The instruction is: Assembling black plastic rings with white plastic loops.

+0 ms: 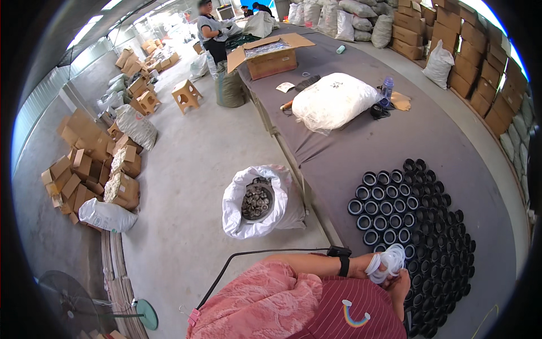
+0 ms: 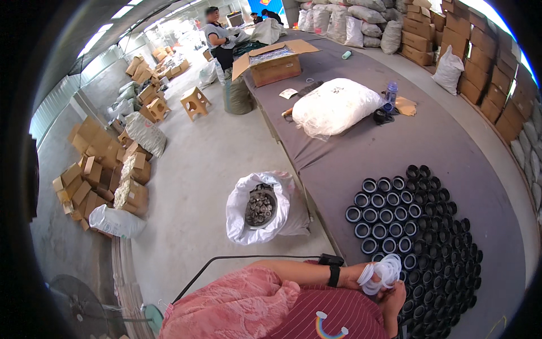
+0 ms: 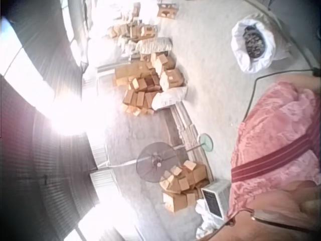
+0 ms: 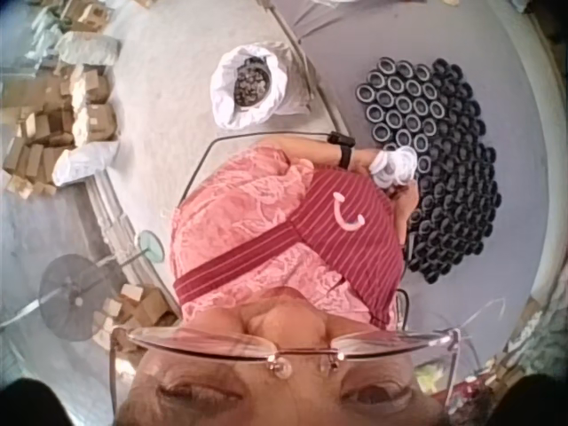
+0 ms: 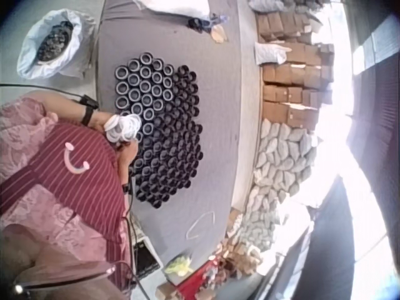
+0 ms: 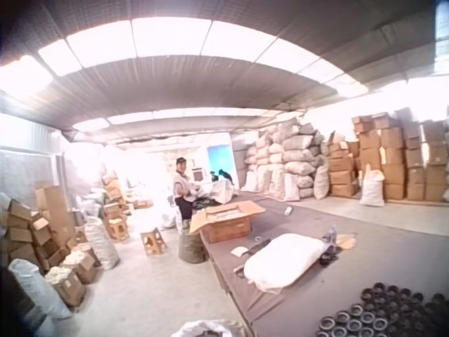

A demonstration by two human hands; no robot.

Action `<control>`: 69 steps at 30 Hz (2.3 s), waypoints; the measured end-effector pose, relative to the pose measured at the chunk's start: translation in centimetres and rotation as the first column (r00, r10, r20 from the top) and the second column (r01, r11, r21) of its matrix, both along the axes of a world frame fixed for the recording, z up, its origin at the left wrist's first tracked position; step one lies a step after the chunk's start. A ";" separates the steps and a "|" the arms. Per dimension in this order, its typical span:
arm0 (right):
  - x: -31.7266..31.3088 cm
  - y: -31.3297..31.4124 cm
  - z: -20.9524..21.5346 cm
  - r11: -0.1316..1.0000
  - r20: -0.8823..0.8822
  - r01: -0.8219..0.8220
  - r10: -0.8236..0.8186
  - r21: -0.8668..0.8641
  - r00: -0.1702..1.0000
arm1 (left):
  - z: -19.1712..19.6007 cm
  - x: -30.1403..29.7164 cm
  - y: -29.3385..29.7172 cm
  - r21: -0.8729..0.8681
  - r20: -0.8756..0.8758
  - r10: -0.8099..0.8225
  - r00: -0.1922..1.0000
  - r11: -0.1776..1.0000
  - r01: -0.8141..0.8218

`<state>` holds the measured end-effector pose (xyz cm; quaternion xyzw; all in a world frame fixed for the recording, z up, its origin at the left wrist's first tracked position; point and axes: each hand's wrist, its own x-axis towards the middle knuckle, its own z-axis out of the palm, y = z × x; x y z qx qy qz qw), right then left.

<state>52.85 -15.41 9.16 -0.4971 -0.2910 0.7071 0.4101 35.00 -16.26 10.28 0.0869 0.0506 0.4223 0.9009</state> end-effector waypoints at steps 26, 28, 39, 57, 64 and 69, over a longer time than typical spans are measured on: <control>-2.5 -0.3 2.7 0.990 -0.094 -0.113 0.105 -0.080 0.990 | 0.4 -1.3 -1.4 -0.017 -0.053 0.148 0.988 0.989 -0.149; -3.0 -0.4 3.0 0.990 -0.093 -0.103 0.094 -0.097 0.991 | 0.3 -1.5 -1.4 -0.025 -0.046 0.149 0.988 0.988 -0.150; -4.1 -0.4 2.3 0.991 -0.077 -0.120 0.115 -0.063 0.990 | 1.8 -3.1 -2.0 -0.024 0.030 0.108 0.994 0.994 -0.108; -4.6 -0.7 1.7 0.997 -0.057 -0.068 0.066 -0.040 0.996 | 0.8 -3.8 -2.1 -0.075 -0.030 0.113 0.993 0.991 -0.115; -4.5 -0.6 1.1 0.998 -0.044 -0.057 0.056 -0.034 0.997 | 1.1 -3.9 -1.9 -0.031 0.021 0.089 0.996 0.996 -0.088; -5.1 -0.7 2.2 0.997 -0.040 -0.037 0.035 -0.072 0.999 | 0.5 -4.0 -1.8 -0.063 -0.025 0.118 0.993 0.991 -0.119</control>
